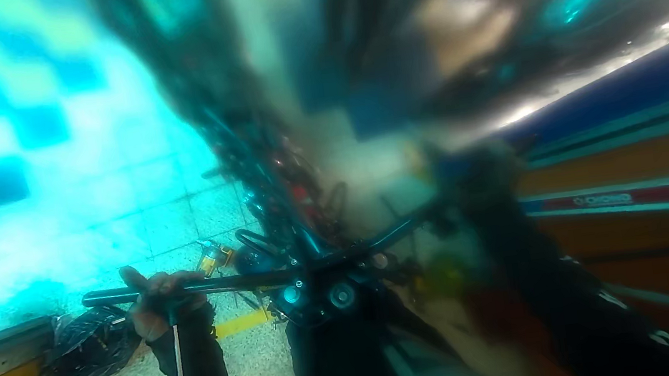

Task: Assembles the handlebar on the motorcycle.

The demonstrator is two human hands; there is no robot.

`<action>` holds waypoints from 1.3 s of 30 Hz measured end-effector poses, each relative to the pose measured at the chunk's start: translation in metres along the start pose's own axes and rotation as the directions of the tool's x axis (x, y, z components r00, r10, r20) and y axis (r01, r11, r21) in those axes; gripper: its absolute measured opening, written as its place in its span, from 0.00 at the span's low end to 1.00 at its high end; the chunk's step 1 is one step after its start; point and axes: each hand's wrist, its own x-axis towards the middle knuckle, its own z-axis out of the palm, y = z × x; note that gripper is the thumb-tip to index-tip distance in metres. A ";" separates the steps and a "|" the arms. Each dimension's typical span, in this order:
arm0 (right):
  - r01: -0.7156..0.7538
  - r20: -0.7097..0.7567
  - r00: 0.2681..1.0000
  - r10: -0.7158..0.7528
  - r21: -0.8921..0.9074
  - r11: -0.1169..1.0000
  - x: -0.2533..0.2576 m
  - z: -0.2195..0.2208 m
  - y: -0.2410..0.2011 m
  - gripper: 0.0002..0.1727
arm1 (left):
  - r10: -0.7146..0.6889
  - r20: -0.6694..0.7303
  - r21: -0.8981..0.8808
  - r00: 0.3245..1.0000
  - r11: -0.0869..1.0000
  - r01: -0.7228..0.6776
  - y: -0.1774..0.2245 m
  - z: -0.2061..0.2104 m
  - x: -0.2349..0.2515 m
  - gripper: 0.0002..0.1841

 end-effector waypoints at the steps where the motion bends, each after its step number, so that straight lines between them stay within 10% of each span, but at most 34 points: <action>1: 0.000 -0.005 1.000 0.000 -0.004 1.000 0.001 -0.002 0.001 0.43 | -0.009 0.002 0.011 1.000 1.000 0.009 -0.001 -0.002 -0.002 0.16; 15: 0.060 0.011 0.998 -0.059 -0.012 0.998 0.010 -0.013 -0.013 0.38 | -0.100 0.148 -0.003 0.984 0.995 0.102 0.010 -0.013 -0.001 0.09; 26: 0.113 -0.040 0.993 -0.109 0.104 0.988 0.012 -0.013 -0.027 0.46 | -0.021 0.132 -0.133 0.991 0.990 0.039 0.021 -0.011 -0.003 0.23; 32: 0.105 -0.041 0.994 -0.101 0.099 0.990 0.010 -0.013 -0.023 0.46 | -0.162 0.130 0.384 0.978 0.918 0.101 0.004 -0.002 -0.023 0.15; 39: 0.082 0.028 0.996 -0.085 0.097 0.992 0.008 -0.017 -0.021 0.41 | -0.154 0.116 0.253 0.981 0.960 0.120 -0.029 0.006 -0.032 0.13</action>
